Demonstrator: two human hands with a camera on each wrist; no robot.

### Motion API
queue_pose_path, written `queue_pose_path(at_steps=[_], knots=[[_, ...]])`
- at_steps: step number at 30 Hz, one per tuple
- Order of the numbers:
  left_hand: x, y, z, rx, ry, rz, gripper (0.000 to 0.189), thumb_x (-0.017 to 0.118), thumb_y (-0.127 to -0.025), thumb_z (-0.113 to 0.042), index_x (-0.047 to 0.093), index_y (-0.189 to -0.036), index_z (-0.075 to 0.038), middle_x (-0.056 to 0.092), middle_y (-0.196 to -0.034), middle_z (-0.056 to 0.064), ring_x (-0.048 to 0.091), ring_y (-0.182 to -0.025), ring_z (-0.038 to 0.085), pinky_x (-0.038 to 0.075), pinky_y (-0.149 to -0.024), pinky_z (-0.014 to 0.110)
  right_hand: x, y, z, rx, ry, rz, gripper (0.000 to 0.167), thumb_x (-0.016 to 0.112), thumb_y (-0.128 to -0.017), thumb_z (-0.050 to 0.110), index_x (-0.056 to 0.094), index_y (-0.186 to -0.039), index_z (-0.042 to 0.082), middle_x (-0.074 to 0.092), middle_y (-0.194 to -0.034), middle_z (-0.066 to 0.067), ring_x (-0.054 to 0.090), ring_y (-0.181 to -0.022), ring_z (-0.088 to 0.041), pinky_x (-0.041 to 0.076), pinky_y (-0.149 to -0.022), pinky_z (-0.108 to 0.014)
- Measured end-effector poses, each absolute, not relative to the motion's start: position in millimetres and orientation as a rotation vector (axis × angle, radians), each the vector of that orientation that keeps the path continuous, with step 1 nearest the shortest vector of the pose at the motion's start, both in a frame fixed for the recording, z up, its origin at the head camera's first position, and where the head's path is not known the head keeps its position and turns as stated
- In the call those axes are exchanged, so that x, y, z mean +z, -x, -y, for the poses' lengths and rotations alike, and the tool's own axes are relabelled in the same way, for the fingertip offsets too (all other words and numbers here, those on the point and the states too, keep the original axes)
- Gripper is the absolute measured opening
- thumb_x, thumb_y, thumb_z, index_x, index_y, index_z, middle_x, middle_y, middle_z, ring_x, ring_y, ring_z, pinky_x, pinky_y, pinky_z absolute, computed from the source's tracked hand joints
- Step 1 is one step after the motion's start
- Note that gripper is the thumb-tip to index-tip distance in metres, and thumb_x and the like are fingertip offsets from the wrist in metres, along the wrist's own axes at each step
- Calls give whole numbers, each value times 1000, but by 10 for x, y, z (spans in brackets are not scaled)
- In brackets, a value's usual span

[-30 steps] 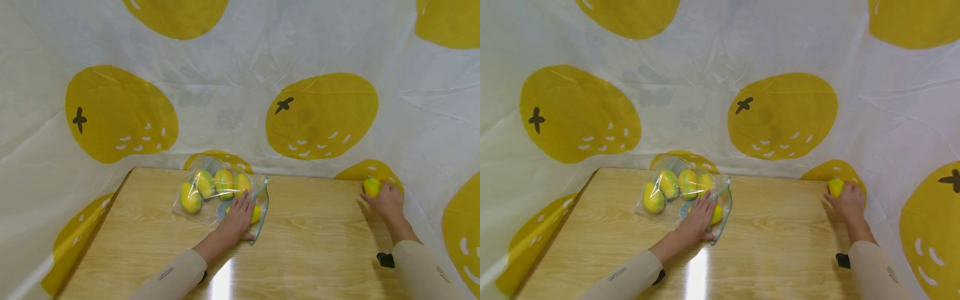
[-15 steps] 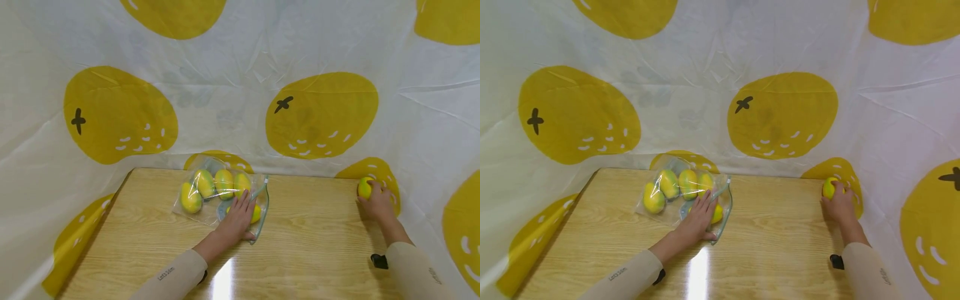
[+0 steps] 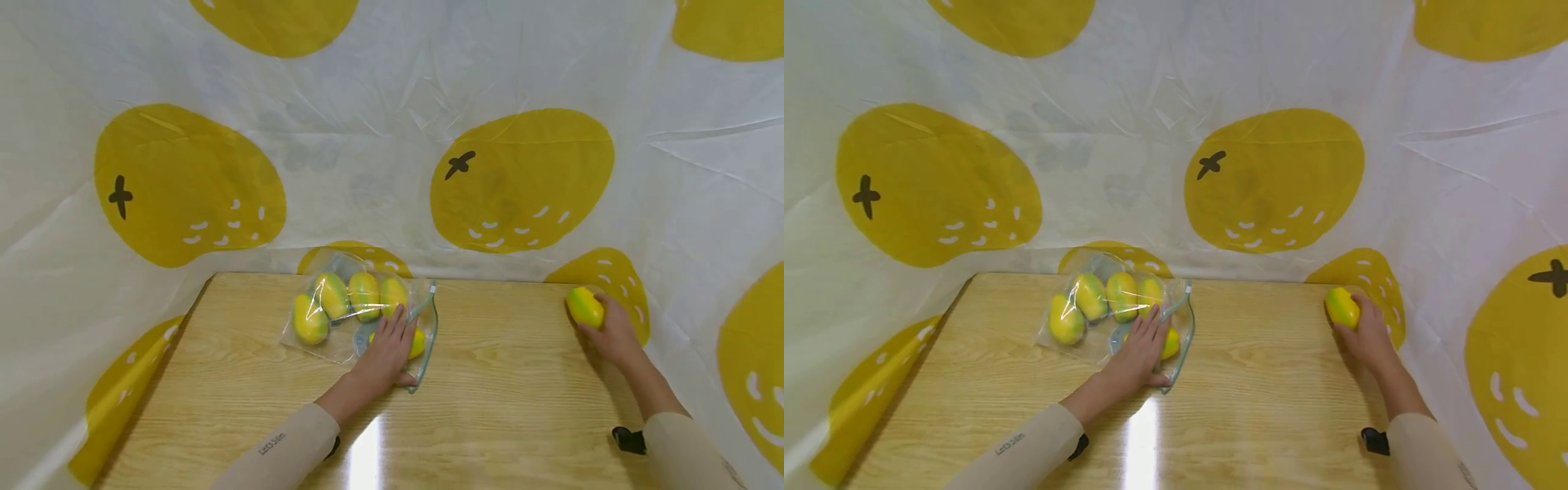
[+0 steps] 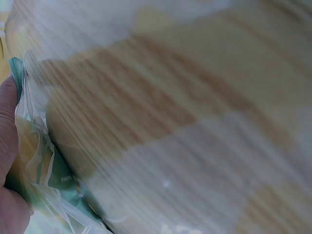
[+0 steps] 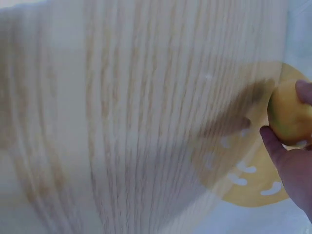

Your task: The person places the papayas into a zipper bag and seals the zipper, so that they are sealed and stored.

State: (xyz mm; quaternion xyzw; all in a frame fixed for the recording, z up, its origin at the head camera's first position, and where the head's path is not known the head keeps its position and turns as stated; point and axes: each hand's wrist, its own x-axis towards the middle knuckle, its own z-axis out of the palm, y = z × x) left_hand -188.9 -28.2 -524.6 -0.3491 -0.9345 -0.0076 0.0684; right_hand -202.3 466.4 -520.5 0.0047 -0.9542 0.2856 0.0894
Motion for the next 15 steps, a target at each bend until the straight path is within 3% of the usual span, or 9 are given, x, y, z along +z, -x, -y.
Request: queue_pose_path(at_steps=[2, 4, 7, 9, 12, 15], knots=[[-5252, 1891, 277, -23, 1058, 2815, 131, 80, -69, -70, 21, -162, 1, 20, -169, 25, 12, -160, 40, 29, -124, 56, -5166, 1993, -4633, 856, -76, 2815, 73, 70, -95, 6, 27, -151, -14, 36, -137, -48, 40, -118, -61, 37, -89, -71], [-5254, 1892, 273, -25, 1059, 2817, 131, 80, -69, -70, 21, -162, 1, 20, -169, 25, 12, -160, 40, 29, -124, 56, -5110, 1963, -4587, 873, -129, 2795, 74, 73, -94, 8, 30, -151, -10, 41, -136, -42, 47, -111, -51, 41, -86, -55], [-5247, 1893, 275, -32, 1055, 2828, 131, 80, -69, -70, 20, -162, 1, 16, -170, 25, 11, -160, 40, 28, -124, 56, -5009, 1935, -4496, 914, -215, 2765, 74, 76, -94, 11, 33, -151, -6, 46, -138, -34, 48, -108, -18, 38, -82, -30], [-5244, 1897, 276, -41, 1052, 2837, 131, 80, -70, -69, 20, -162, 1, 14, -170, 25, 10, -160, 39, 28, -124, 56, -4945, 1917, -4406, 979, -273, 2749, 72, 75, -95, 11, 34, -153, -2, 45, -141, -29, 44, -106, -4, 35, -78, -18], [-5239, 1904, 276, -35, 1057, 2840, 130, 80, -70, -69, 20, -162, 0, 15, -170, 25, 10, -160, 39, 28, -124, 55, -4868, 1888, -4258, 1067, -337, 2749, 71, 72, -96, 10, 33, -155, 2, 45, -140, -25, 44, -101, 6, 42, -74, -14], [-5231, 1906, 276, -19, 1058, 2839, 130, 79, -71, -70, 20, -162, 0, 14, -171, 25, 9, -160, 38, 28, -124, 55, -4821, 1859, -4110, 1145, -375, 2768, 71, 69, -99, 10, 31, -158, 8, 46, -140, -22, 50, -98, 2, 50, -70, -17]])
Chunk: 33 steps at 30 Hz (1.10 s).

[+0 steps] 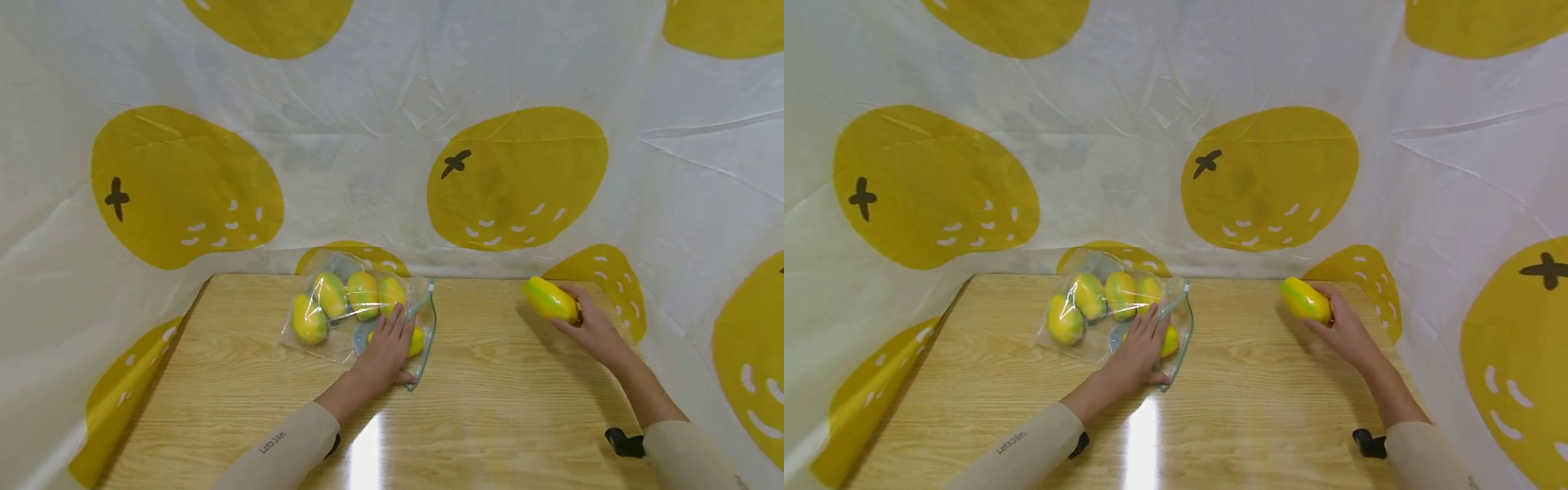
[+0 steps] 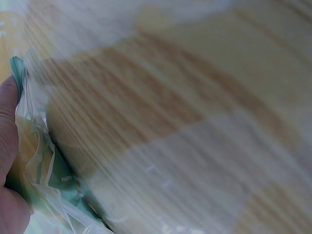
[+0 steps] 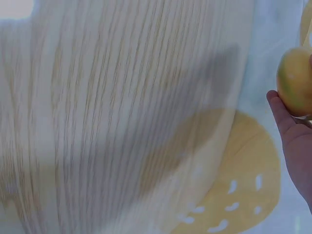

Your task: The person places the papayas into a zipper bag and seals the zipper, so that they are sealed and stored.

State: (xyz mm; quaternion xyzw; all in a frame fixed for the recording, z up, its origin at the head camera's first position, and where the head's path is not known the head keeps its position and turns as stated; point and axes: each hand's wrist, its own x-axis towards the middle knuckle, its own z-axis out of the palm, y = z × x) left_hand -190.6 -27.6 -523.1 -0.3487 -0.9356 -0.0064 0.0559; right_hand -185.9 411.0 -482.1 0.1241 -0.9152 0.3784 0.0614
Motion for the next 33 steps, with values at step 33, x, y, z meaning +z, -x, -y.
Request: queue_pose_path(at_steps=[33], knots=[[-5251, 1887, 257, 32, 1039, 2826, 130, 78, -71, -73, 20, -163, 0, 15, -171, 23, 12, -160, 38, 27, -125, 54, -4857, 1974, -2808, 1367, -862, 2999, 69, 79, -92, 19, 42, -150, 9, 53, -149, -20, 62, -127, -42, 53, -102, -52]])
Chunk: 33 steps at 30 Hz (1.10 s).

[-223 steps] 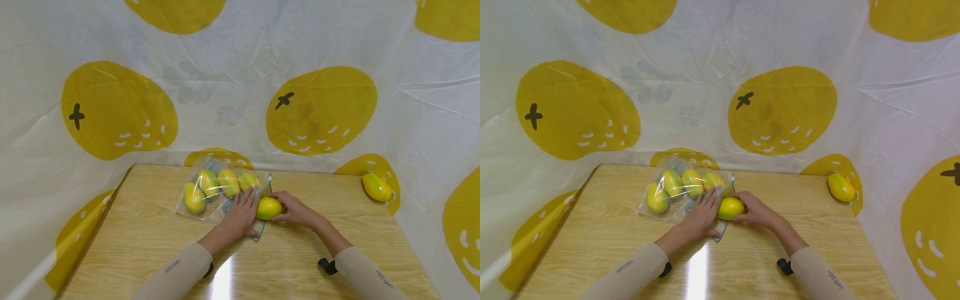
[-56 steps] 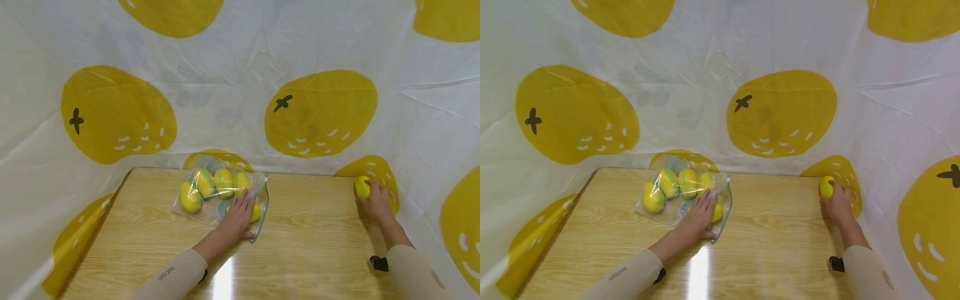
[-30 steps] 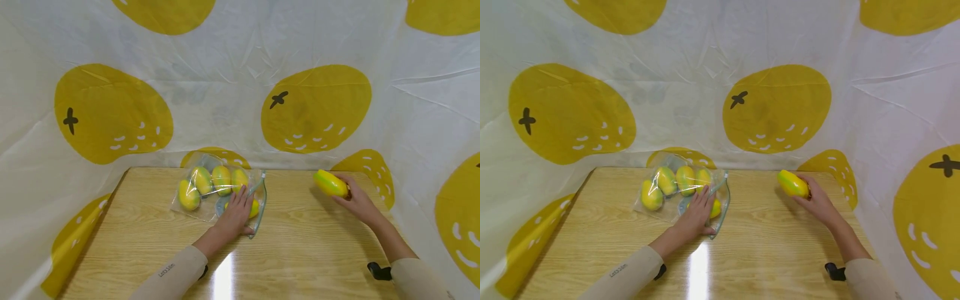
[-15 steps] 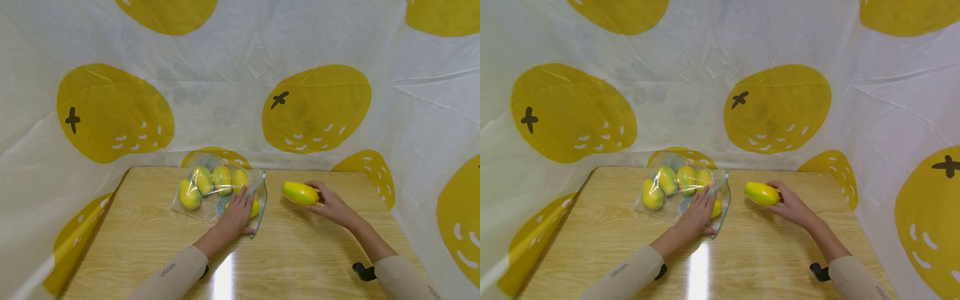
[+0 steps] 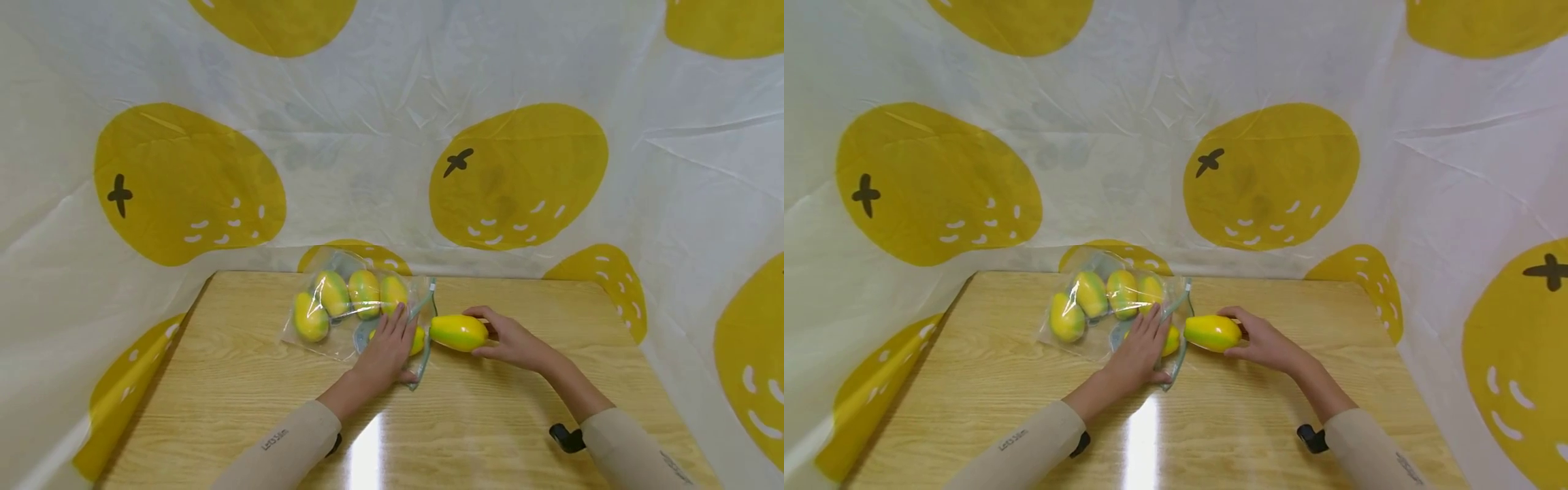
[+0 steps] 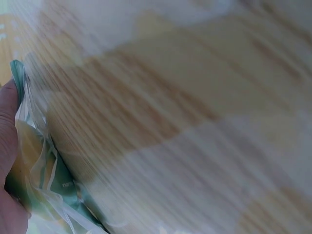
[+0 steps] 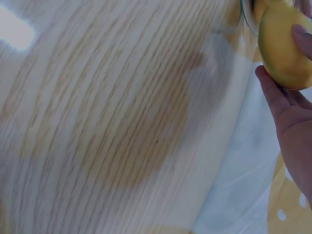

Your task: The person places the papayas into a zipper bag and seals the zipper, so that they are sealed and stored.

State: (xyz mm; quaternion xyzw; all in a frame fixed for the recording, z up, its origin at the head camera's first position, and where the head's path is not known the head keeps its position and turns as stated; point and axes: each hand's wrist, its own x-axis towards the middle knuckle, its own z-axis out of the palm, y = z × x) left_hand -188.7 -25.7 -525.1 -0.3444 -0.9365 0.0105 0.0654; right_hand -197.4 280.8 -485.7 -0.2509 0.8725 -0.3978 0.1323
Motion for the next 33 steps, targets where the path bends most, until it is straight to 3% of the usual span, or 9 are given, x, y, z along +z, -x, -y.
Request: queue_pose_path(at_steps=[15, 27, 33], knots=[[-5250, 1882, 255, 115, 1016, 2789, 129, 76, -70, -76, 24, -163, -4, 21, -170, 20, 12, -160, 37, 24, -126, 56, -4900, 2044, -2669, -1069, 747, -2519, 67, 77, -94, 28, 44, -148, 6, 56, -145, -18, 58, -131, -39, 49, -106, -58], [-5268, 1858, 248, 169, 1010, 2764, 132, 77, -67, -79, 24, -163, -5, 23, -171, 18, 13, -161, 35, 22, -127, 53, -4996, 2108, -2411, -1158, 792, -2424, 64, 76, -95, 22, 47, -149, 2, 55, -147, -20, 56, -133, -41, 51, -105, -55], [-5288, 1856, 239, 206, 1025, 2721, 132, 74, -66, -81, 27, -162, -4, 27, -169, 19, 15, -160, 37, 22, -127, 52, -5036, 2106, -2319, -1134, 710, -2492, 63, 77, -93, 26, 50, -146, 4, 61, -141, -20, 67, -114, -32, 59, -93, -42]])
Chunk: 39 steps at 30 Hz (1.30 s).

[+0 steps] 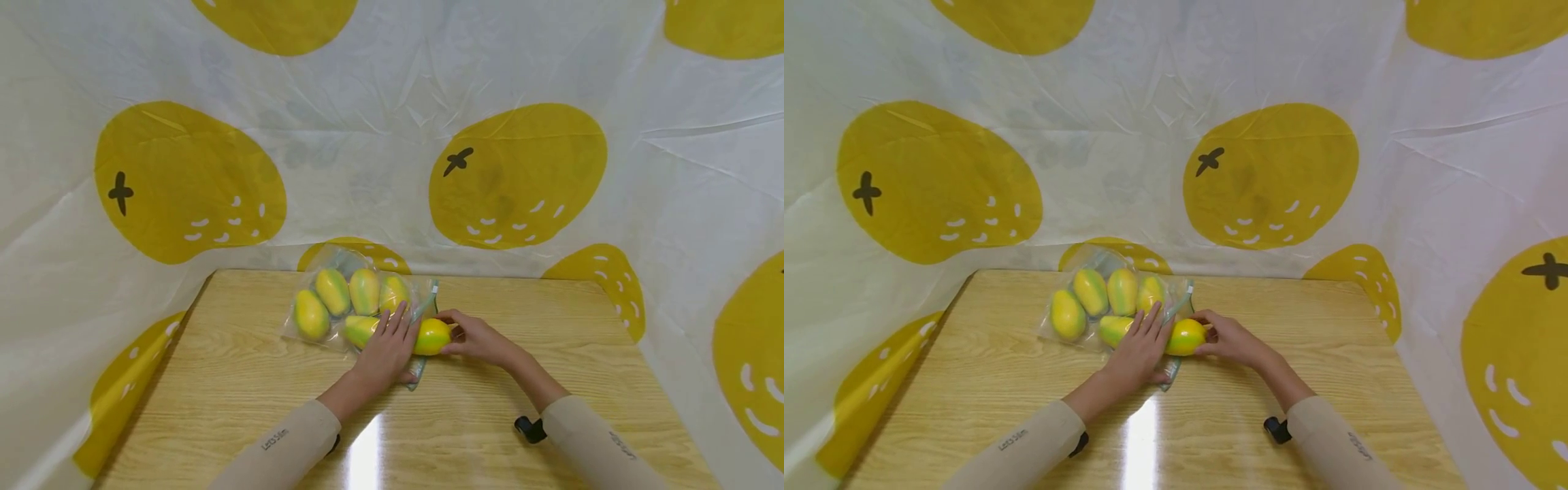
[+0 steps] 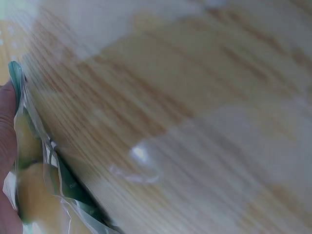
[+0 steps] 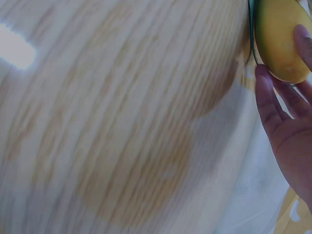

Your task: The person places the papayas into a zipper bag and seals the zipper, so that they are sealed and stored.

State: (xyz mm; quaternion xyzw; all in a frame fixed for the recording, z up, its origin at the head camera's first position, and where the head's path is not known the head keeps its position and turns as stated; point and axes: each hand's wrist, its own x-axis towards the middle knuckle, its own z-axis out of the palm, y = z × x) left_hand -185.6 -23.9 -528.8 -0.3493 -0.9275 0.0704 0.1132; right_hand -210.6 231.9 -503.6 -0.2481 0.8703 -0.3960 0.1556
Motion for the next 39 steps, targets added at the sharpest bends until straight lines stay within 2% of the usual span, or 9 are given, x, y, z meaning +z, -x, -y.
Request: queue_pose_path(at_steps=[3, 6, 11, 15, 19, 26, 39], knots=[[-5294, 1853, 242, 190, 1033, 2722, 132, 74, -66, -81, 27, -162, -4, 27, -169, 19, 15, -160, 37, 22, -127, 52, -5067, 2114, -2266, -1149, 675, -2513, 61, 80, -91, 26, 52, -140, 4, 64, -135, -19, 69, -103, -24, 60, -86, -31], [-5300, 1852, 249, 183, 1043, 2727, 132, 73, -67, -81, 25, -163, -4, 26, -169, 19, 13, -160, 37, 22, -127, 52, -5099, 2130, -2231, -1179, 702, -2507, 59, 80, -91, 21, 53, -140, 3, 64, -133, -18, 69, -101, -23, 59, -84, -26], [-5302, 1857, 261, 206, 1051, 2727, 133, 70, -68, -83, 23, -163, -3, 25, -169, 20, 11, -160, 38, 23, -127, 54, -5136, 2159, -2219, -1212, 798, -2500, 57, 76, -93, 8, 52, -144, -2, 60, -136, -23, 69, -108, -29, 60, -90, -31], [-5294, 1856, 262, 203, 1053, 2738, 132, 70, -69, -83, 23, -163, -3, 24, -170, 20, 10, -160, 38, 22, -127, 54, -5138, 2168, -2216, -1266, 709, -2475, 52, 74, -94, 3, 53, -141, -1, 61, -136, -22, 69, -112, -31, 60, -91, -29], [-5285, 1854, 255, 220, 1048, 2743, 130, 69, -70, -82, 24, -163, -3, 23, -170, 19, 10, -161, 38, 22, -127, 54, -5153, 2171, -2205, -1325, 589, -2436, 45, 72, -94, 3, 55, -137, 1, 63, -135, -21, 69, -114, -32, 59, -90, -27], [-5295, 1849, 246, 241, 1048, 2733, 131, 68, -70, -83, 24, -163, -3, 22, -170, 20, 12, -160, 38, 25, -126, 53, -5202, 2192, -2144, -1379, 612, -2399, 40, 70, -96, 4, 57, -133, -4, 64, -131, -24, 69, -115, -37, 60, -90, -28], [-5290, 1853, 243, 219, 1068, 2717, 135, 69, -69, -84, 21, -163, -1, 15, -171, 23, 10, -160, 38, 25, -126, 53, -5224, 2250, -2015, -1368, 633, -2484, 32, 72, -96, 8, 63, -124, -4, 71, -118, -18, 71, -107, -31, 60, -88, -31]])
